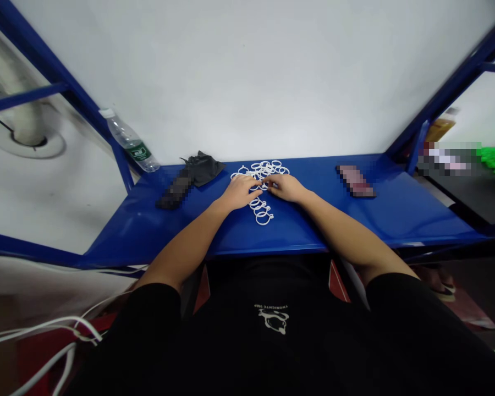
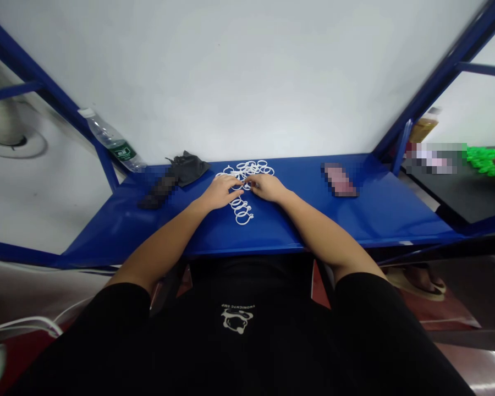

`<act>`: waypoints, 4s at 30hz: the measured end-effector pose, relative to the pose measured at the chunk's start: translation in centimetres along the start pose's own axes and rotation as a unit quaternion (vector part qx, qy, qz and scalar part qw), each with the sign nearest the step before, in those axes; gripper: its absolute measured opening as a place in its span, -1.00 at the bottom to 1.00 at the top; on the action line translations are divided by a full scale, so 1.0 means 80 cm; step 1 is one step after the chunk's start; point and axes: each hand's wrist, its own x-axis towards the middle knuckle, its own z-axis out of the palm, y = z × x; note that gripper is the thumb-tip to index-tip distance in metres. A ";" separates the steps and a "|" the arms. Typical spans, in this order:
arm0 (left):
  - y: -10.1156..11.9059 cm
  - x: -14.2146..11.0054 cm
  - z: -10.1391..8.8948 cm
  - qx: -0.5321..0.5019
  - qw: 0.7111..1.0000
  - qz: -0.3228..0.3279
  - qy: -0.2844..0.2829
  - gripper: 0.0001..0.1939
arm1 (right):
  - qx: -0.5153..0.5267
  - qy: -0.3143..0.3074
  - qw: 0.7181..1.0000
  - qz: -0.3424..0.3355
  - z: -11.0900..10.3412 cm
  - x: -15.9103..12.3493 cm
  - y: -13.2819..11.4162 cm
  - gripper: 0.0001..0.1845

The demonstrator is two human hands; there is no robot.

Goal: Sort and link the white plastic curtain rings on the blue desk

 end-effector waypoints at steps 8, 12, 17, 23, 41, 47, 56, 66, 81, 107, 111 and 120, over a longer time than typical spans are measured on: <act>0.004 0.000 -0.003 -0.001 0.999 0.015 0.051 -0.78 | 0.195 0.065 0.975 -0.081 0.008 -0.005 -0.020 -0.74; -0.002 0.002 -0.001 0.012 0.998 0.047 0.045 -0.80 | 0.185 0.062 0.978 -0.078 0.008 -0.006 -0.026 -0.77; -0.001 0.001 -0.002 0.023 0.996 0.070 0.040 -0.73 | 0.169 0.059 0.982 -0.061 0.004 -0.006 -0.030 -0.85; 0.008 -0.001 -0.005 0.022 0.997 0.072 0.030 -0.71 | 0.169 0.072 0.981 -0.056 0.005 -0.006 -0.033 -0.86; 0.014 0.002 -0.006 0.008 0.996 0.081 0.026 -0.72 | 0.119 0.067 0.988 -0.066 0.004 -0.001 -0.043 -0.85; 0.007 0.001 -0.013 -0.033 0.996 0.074 0.036 -0.71 | 0.046 0.067 0.996 -0.031 -0.030 -0.006 -0.015 -0.52; 0.008 0.000 -0.011 -0.043 0.996 0.073 0.010 -0.77 | 0.005 -0.027 1.000 0.009 -0.016 -0.003 0.016 -0.60; 0.002 0.000 -0.009 -0.041 0.997 0.045 0.053 -0.65 | 0.206 0.059 0.976 -0.040 -0.002 -0.004 -0.016 -0.61; 0.006 0.003 -0.008 -0.025 0.996 0.085 0.023 -0.61 | 0.207 0.065 0.976 -0.018 0.004 -0.004 -0.038 -0.75; -0.003 0.003 -0.011 -0.020 0.999 0.028 0.027 -0.74 | 0.019 -0.052 0.998 0.022 0.001 0.000 -0.002 -0.40; 0.001 0.002 -0.018 0.050 0.994 -0.099 0.020 -0.74 | 0.014 -0.075 0.995 0.067 -0.007 -0.003 -0.013 -0.22; -0.059 -0.019 -0.080 0.150 0.877 -0.455 0.015 -0.10 | -0.024 -0.097 0.991 0.087 -0.007 0.000 -0.015 -0.31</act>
